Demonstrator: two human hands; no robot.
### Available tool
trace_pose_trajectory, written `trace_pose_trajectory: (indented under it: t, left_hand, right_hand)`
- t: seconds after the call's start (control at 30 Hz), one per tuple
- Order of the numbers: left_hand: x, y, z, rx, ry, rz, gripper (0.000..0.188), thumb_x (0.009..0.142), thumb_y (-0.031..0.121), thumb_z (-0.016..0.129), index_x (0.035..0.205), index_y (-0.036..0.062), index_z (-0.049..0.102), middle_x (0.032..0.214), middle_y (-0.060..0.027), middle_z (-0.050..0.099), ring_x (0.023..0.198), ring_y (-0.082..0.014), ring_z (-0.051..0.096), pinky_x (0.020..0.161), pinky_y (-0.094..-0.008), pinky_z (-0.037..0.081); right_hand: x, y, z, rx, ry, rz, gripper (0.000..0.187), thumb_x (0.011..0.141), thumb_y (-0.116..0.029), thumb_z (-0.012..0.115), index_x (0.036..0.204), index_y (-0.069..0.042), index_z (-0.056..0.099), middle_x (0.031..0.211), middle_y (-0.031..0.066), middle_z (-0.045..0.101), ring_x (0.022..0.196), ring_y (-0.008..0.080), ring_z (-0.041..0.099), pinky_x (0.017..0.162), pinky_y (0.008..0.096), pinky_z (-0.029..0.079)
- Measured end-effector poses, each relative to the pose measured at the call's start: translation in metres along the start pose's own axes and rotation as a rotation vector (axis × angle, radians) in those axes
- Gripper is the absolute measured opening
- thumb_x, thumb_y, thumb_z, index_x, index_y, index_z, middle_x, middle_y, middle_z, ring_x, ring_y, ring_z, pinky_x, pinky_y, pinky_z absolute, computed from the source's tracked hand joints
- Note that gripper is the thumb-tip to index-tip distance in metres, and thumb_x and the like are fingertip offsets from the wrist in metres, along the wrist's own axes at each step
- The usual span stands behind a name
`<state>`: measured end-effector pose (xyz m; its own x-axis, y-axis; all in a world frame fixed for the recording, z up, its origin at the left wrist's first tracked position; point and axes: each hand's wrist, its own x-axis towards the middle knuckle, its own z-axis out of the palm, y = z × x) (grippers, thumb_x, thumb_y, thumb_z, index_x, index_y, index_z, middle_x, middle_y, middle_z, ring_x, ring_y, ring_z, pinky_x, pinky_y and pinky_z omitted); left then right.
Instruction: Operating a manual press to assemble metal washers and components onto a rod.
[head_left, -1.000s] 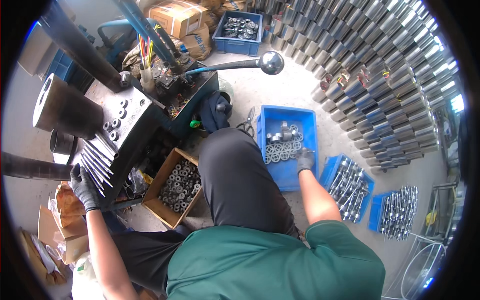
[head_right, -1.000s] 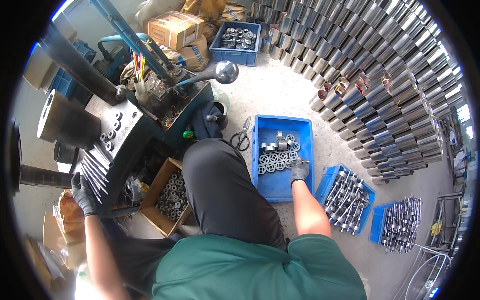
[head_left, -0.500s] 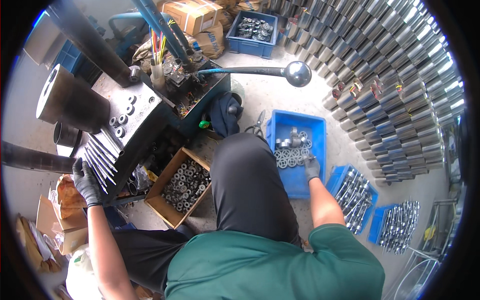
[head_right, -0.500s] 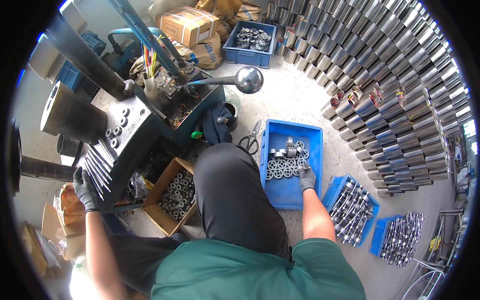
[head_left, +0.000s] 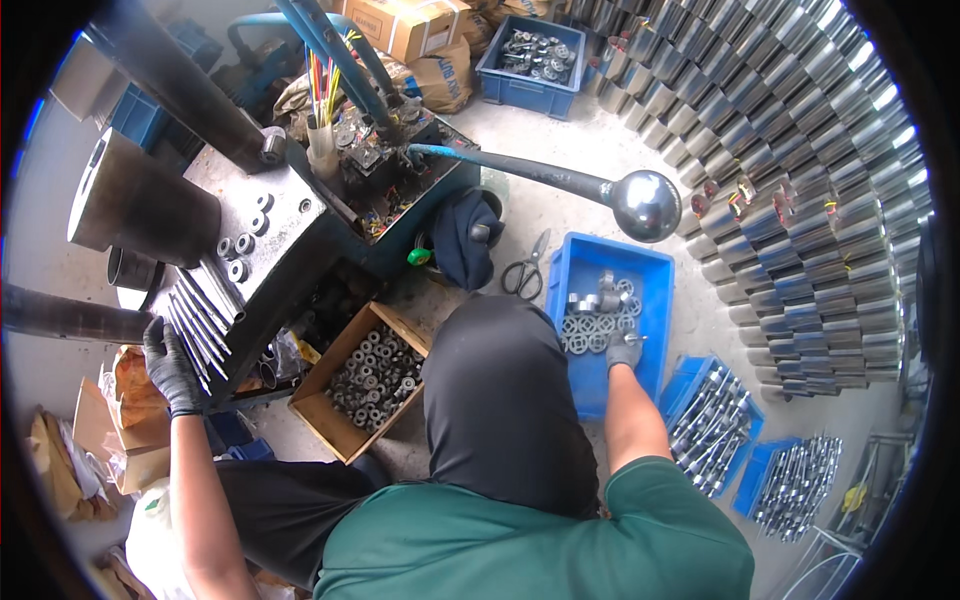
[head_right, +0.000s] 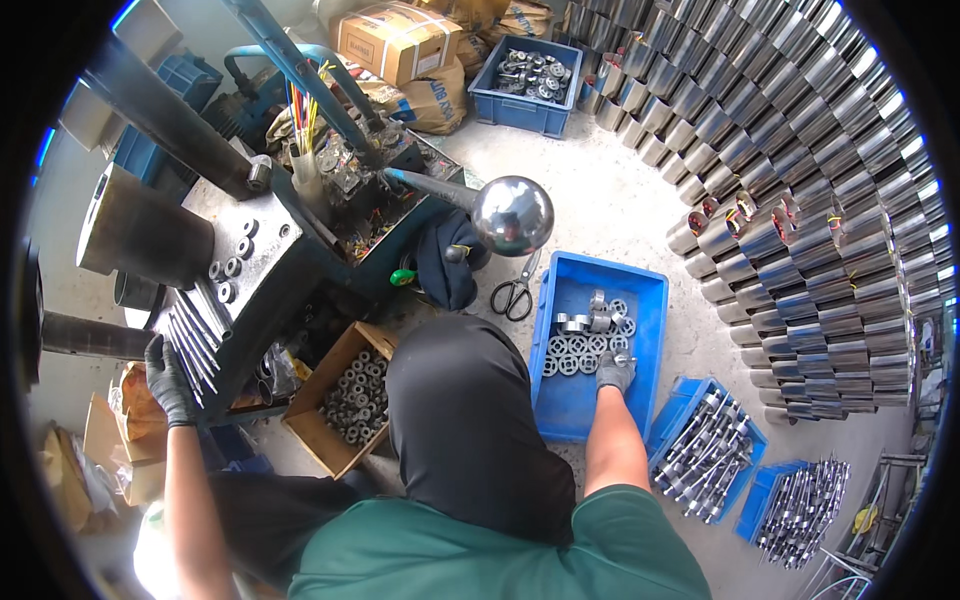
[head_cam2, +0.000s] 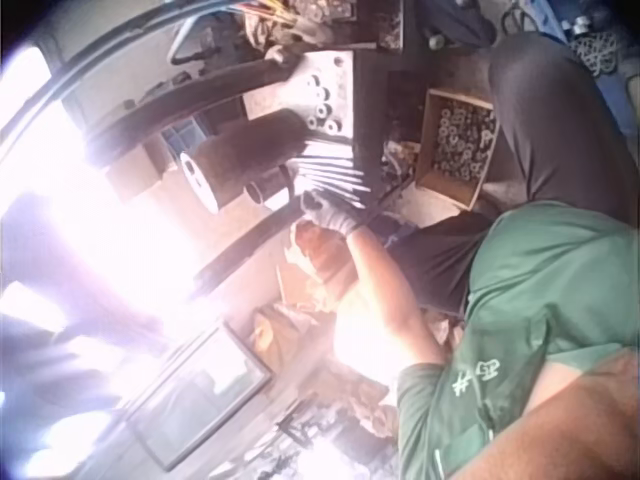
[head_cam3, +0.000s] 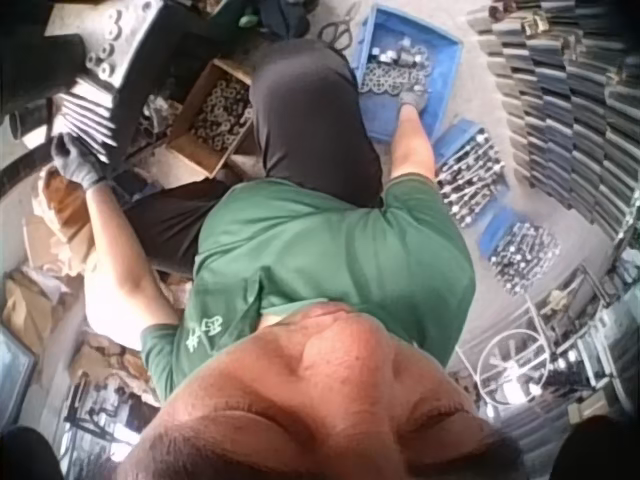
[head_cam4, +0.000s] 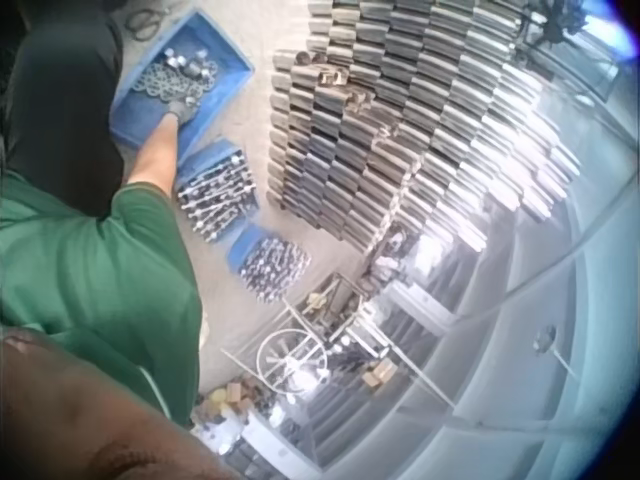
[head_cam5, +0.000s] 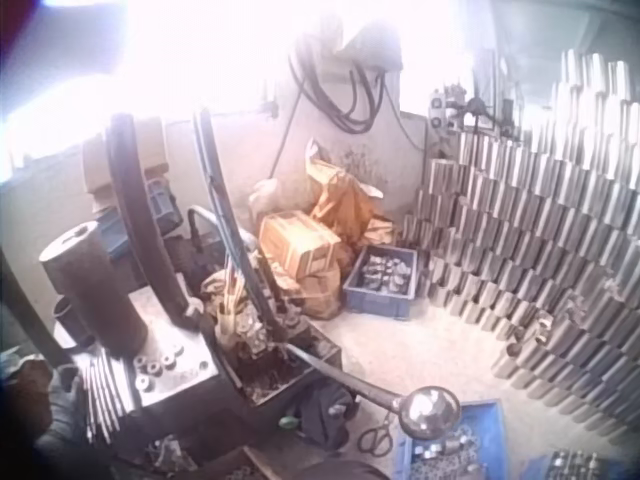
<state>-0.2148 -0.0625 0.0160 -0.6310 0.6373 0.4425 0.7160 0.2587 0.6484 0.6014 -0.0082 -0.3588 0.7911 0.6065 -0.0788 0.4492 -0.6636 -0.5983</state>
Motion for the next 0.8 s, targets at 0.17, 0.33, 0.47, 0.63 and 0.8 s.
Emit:
trace_pose_trajectory:
  t: [0.17, 0.33, 0.47, 0.63, 0.8]
  left_hand:
    - [0.000, -0.001, -0.001, -0.049, -0.029, -0.046, 0.028, 0.105, 0.014, 0.060, 0.128, -0.0021, 0.064, 0.123, -0.0094, 0.069, 0.114, -0.0176, 0.061, 0.106, -0.0323, 0.045]
    - [-0.001, 0.004, 0.002, -0.044, -0.007, -0.022, 0.028, 0.105, 0.014, 0.061, 0.128, -0.0019, 0.064, 0.123, -0.0094, 0.070, 0.114, -0.0173, 0.061, 0.105, -0.0322, 0.045]
    - [-0.005, 0.007, 0.000, 0.016, 0.007, 0.011, 0.028, 0.105, 0.014, 0.061, 0.127, -0.0021, 0.065, 0.122, -0.0104, 0.070, 0.112, -0.0180, 0.062, 0.104, -0.0328, 0.045]
    - [-0.004, 0.006, 0.001, -0.026, 0.003, -0.042, 0.029, 0.104, 0.015, 0.061, 0.127, -0.0020, 0.065, 0.121, -0.0106, 0.070, 0.112, -0.0188, 0.063, 0.104, -0.0329, 0.046]
    - [-0.003, 0.005, 0.001, -0.011, 0.006, -0.019, 0.030, 0.104, 0.015, 0.062, 0.128, -0.0019, 0.064, 0.122, -0.0106, 0.070, 0.113, -0.0188, 0.063, 0.104, -0.0329, 0.046]
  right_hand:
    - [0.008, -0.065, -0.032, -0.383, -0.256, 0.170, 0.047, 0.092, -0.033, 0.061, 0.126, 0.000, 0.068, 0.131, 0.0291, 0.065, 0.122, 0.0420, 0.065, 0.100, 0.0468, 0.053]
    - [0.009, -0.095, -0.040, -0.569, -0.326, 0.158, 0.044, 0.092, -0.029, 0.061, 0.125, -0.002, 0.070, 0.126, 0.0265, 0.069, 0.124, 0.0392, 0.065, 0.105, 0.0453, 0.053]
    - [0.022, -0.088, -0.032, -0.693, -0.518, -0.044, 0.042, 0.090, -0.026, 0.063, 0.122, -0.002, 0.072, 0.130, 0.0237, 0.068, 0.126, 0.0367, 0.064, 0.105, 0.0433, 0.052]
    - [0.038, -0.058, -0.020, -0.895, -0.768, -0.168, 0.044, 0.087, -0.024, 0.065, 0.126, -0.004, 0.072, 0.135, 0.0223, 0.066, 0.127, 0.0358, 0.063, 0.105, 0.0430, 0.052]
    - [0.044, -0.028, -0.025, -1.039, -0.864, -0.551, 0.040, 0.092, -0.026, 0.056, 0.124, -0.007, 0.072, 0.128, 0.0172, 0.070, 0.121, 0.0329, 0.067, 0.099, 0.0443, 0.055]
